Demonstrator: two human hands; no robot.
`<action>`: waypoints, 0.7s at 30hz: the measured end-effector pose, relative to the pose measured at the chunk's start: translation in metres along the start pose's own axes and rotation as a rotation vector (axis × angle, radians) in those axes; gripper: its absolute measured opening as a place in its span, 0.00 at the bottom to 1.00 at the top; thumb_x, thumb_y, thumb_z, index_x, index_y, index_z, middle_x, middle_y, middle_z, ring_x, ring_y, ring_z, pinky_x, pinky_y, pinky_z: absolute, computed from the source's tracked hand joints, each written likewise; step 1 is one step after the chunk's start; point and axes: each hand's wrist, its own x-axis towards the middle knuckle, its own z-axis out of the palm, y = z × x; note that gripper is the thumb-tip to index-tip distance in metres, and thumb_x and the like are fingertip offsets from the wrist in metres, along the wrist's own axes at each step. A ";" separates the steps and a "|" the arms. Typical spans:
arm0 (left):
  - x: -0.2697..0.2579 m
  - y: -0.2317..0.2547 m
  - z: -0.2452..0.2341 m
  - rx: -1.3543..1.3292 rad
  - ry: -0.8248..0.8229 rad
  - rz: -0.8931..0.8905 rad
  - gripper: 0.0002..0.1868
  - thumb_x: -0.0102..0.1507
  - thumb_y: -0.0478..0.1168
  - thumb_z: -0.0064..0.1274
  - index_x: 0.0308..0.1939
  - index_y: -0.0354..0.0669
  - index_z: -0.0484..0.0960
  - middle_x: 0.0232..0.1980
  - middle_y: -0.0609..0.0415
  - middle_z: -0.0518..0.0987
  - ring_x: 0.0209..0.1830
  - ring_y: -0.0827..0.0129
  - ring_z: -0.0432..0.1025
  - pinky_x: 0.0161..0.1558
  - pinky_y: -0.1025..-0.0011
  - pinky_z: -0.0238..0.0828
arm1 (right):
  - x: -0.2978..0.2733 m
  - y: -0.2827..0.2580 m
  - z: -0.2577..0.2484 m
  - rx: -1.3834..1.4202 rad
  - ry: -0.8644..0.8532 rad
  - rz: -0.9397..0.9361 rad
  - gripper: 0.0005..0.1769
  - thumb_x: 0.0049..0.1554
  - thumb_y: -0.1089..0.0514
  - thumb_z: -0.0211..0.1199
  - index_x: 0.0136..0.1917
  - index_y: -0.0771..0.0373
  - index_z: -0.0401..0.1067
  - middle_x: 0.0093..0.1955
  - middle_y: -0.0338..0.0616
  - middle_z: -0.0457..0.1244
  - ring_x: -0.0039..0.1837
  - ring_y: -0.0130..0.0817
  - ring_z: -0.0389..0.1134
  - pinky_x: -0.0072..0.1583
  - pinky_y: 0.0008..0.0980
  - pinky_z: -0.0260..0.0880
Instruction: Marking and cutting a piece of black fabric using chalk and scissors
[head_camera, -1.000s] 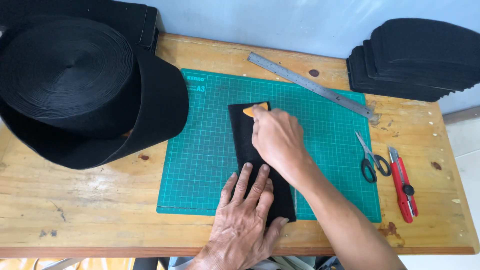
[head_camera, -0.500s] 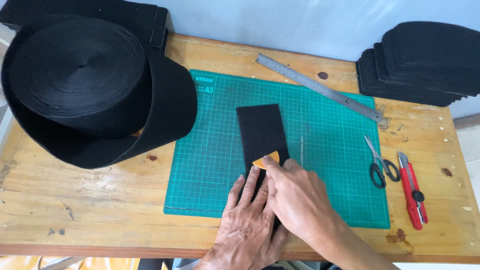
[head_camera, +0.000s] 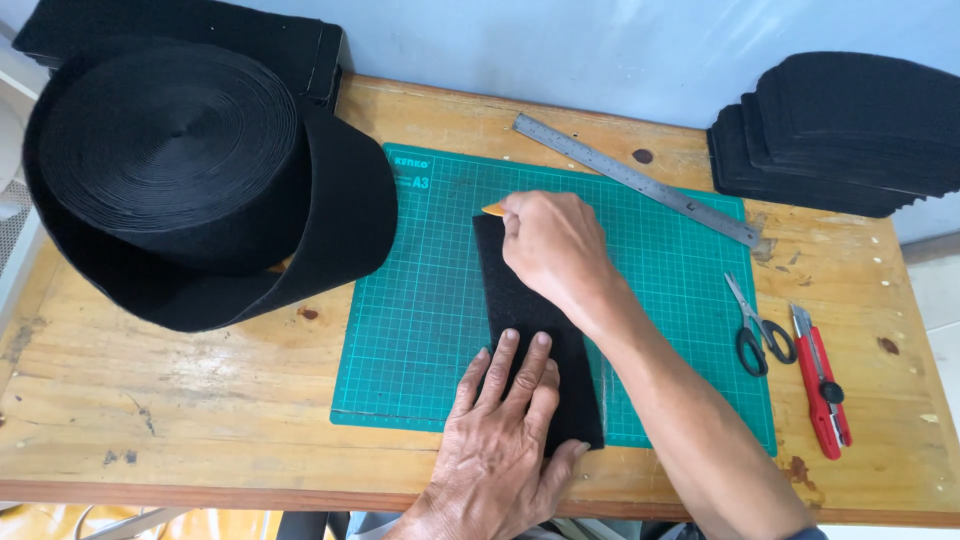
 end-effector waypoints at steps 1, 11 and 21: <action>-0.001 0.000 0.000 0.001 -0.002 0.005 0.37 0.63 0.58 0.47 0.66 0.32 0.71 0.78 0.38 0.60 0.79 0.39 0.50 0.72 0.46 0.45 | -0.018 -0.002 -0.004 0.002 0.004 0.003 0.19 0.62 0.61 0.50 0.61 0.64 0.77 0.59 0.56 0.70 0.60 0.59 0.71 0.61 0.56 0.73; 0.002 0.004 0.001 0.055 -0.012 -0.013 0.40 0.66 0.56 0.36 0.78 0.40 0.58 0.78 0.34 0.60 0.80 0.41 0.49 0.75 0.50 0.40 | -0.114 -0.007 0.019 -0.253 -0.126 -0.032 0.27 0.62 0.55 0.54 0.74 0.55 0.65 0.43 0.55 0.64 0.34 0.59 0.72 0.33 0.55 0.74; -0.002 -0.001 0.002 -0.026 -0.023 -0.015 0.38 0.63 0.57 0.47 0.67 0.32 0.69 0.80 0.38 0.58 0.80 0.38 0.48 0.73 0.45 0.43 | -0.004 -0.021 0.015 -0.043 -0.052 -0.016 0.19 0.64 0.68 0.50 0.65 0.66 0.73 0.49 0.57 0.72 0.37 0.42 0.76 0.36 0.37 0.81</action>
